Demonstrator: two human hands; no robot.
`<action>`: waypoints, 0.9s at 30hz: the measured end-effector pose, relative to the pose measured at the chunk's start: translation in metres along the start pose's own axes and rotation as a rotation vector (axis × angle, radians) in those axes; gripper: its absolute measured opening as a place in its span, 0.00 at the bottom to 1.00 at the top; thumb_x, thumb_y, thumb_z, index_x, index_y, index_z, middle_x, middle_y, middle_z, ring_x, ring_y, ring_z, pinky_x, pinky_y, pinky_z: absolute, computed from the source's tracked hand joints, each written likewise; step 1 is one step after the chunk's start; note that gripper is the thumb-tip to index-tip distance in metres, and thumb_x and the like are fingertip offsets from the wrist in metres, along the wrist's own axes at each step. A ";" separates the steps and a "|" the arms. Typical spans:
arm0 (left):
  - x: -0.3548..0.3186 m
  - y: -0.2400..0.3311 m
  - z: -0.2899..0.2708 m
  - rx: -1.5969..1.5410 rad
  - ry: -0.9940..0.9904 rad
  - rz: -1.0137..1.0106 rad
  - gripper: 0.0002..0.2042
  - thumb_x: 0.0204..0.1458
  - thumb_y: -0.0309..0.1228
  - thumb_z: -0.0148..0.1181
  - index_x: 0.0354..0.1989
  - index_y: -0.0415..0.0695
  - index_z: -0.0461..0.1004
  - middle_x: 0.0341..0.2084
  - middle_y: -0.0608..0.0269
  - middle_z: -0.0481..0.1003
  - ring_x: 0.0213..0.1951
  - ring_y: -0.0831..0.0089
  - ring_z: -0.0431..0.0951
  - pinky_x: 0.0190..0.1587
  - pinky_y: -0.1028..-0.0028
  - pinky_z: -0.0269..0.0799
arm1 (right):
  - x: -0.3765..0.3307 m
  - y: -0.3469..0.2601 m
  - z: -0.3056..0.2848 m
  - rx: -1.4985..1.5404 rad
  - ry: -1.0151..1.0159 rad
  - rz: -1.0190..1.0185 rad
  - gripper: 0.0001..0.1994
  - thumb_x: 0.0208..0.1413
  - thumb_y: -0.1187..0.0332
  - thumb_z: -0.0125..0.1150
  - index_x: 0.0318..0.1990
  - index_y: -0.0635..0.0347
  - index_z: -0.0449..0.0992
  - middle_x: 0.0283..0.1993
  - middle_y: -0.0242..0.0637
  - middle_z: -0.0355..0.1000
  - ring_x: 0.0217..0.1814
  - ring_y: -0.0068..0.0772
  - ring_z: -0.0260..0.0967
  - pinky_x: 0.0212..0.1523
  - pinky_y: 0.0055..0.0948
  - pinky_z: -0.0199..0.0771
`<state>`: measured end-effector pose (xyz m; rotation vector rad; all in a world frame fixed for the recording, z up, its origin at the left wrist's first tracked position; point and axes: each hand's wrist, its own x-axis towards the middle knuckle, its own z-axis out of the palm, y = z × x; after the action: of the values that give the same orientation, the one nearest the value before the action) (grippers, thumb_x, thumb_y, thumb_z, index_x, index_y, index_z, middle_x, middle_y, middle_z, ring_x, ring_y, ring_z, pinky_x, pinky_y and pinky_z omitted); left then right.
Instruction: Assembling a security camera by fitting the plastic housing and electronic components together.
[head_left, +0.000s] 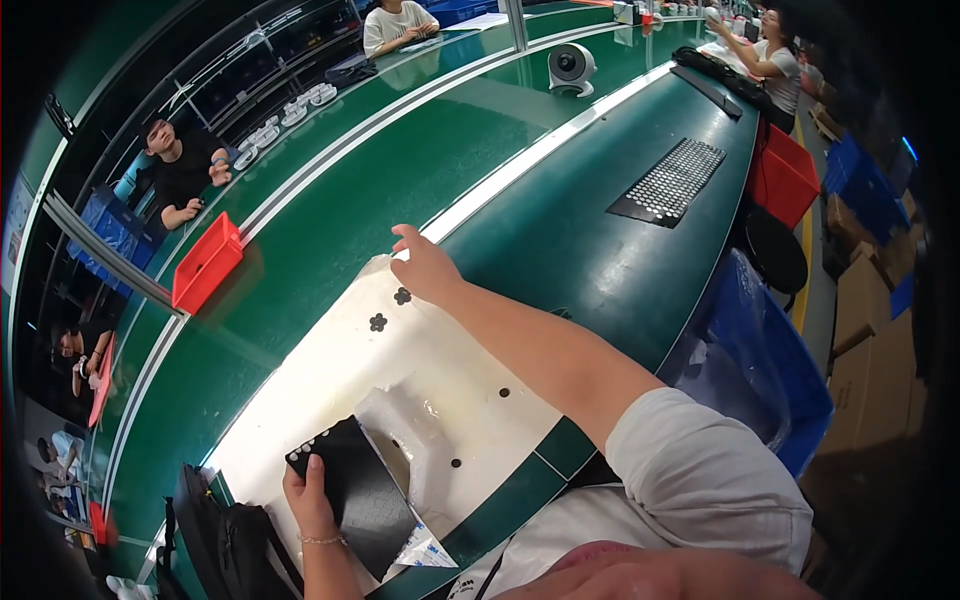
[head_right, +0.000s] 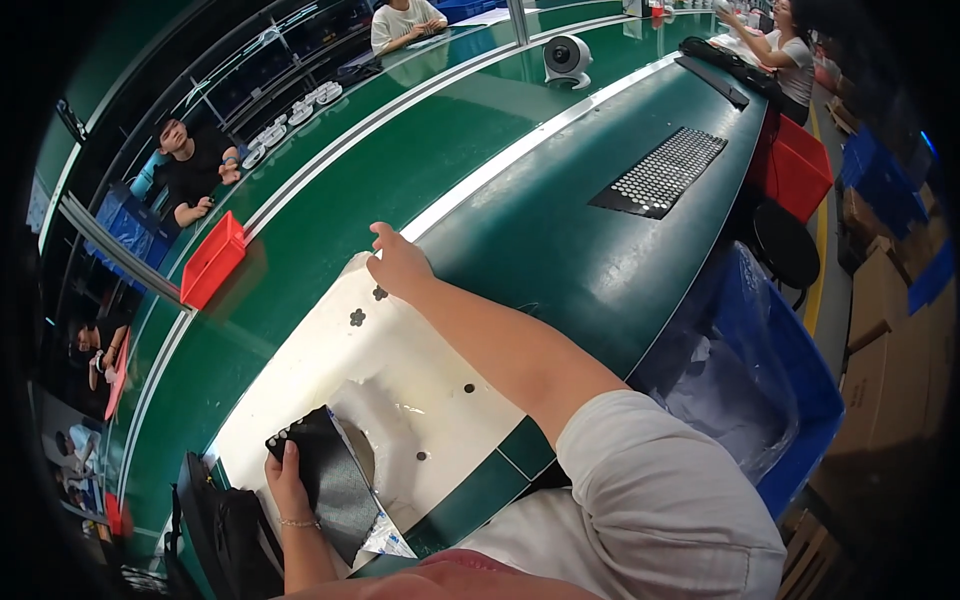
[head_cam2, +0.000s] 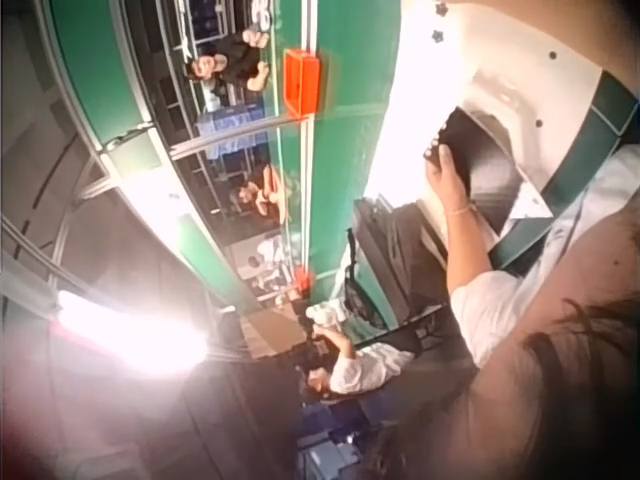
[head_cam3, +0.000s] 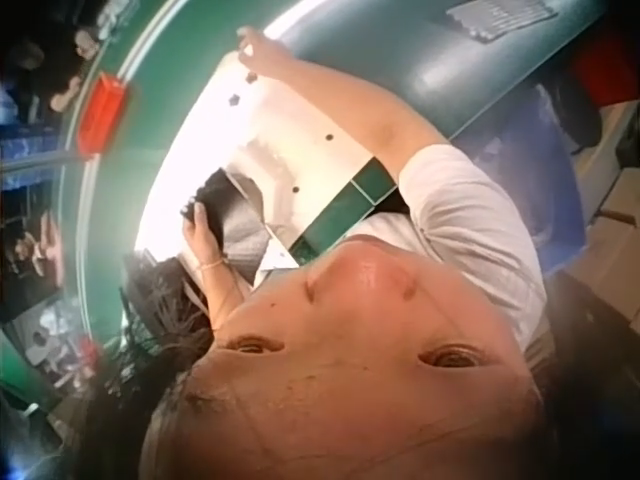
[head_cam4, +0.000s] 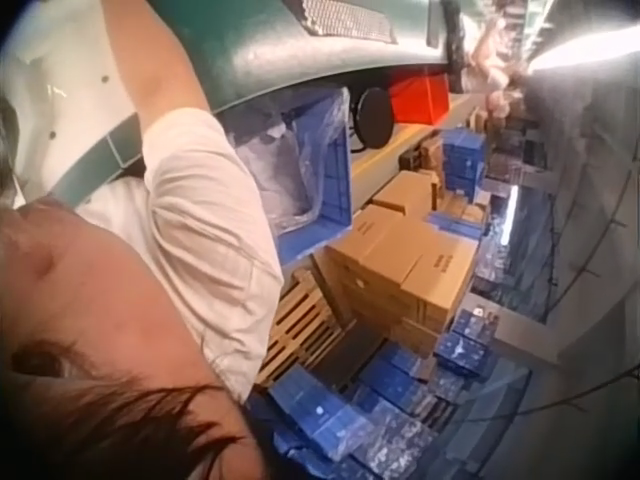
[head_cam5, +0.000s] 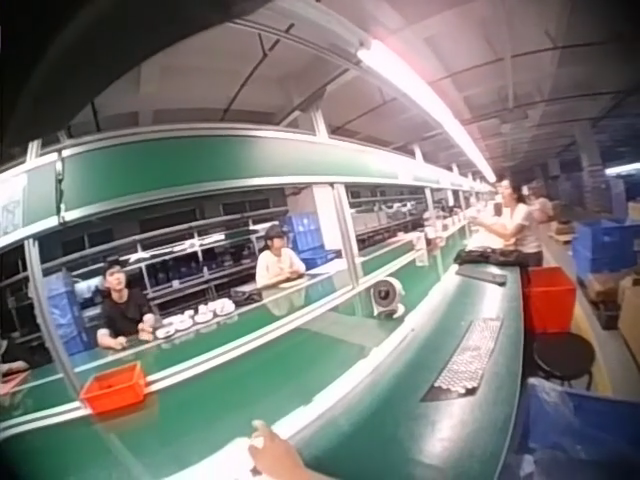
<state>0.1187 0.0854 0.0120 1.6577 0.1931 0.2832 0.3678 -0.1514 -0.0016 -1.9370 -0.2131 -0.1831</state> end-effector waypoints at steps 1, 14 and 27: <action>0.000 0.001 0.002 -0.012 0.012 -0.004 0.07 0.51 0.30 0.53 0.33 0.40 0.69 0.26 0.74 0.68 0.28 0.86 0.63 0.32 0.84 0.58 | 0.000 0.000 0.000 -0.020 -0.012 -0.008 0.25 0.45 0.67 0.51 0.54 0.56 0.55 0.46 0.39 0.65 0.42 0.41 0.66 0.44 0.35 0.64; 0.001 0.001 0.004 0.039 0.024 0.008 0.05 0.51 0.31 0.54 0.27 0.43 0.68 0.22 0.78 0.64 0.25 0.87 0.58 0.28 0.85 0.54 | 0.000 0.003 0.000 -0.026 0.002 -0.005 0.25 0.46 0.69 0.49 0.54 0.57 0.54 0.47 0.38 0.65 0.38 0.35 0.68 0.41 0.32 0.66; 0.001 -0.001 0.002 0.038 0.010 0.013 0.06 0.51 0.31 0.53 0.28 0.43 0.67 0.22 0.78 0.64 0.25 0.87 0.58 0.29 0.85 0.54 | 0.000 0.000 -0.001 -0.036 0.004 -0.028 0.25 0.46 0.70 0.49 0.54 0.57 0.55 0.47 0.38 0.65 0.37 0.33 0.68 0.40 0.30 0.67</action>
<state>0.1201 0.0838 0.0114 1.6956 0.1962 0.2992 0.3675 -0.1524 -0.0018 -1.9703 -0.2356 -0.2098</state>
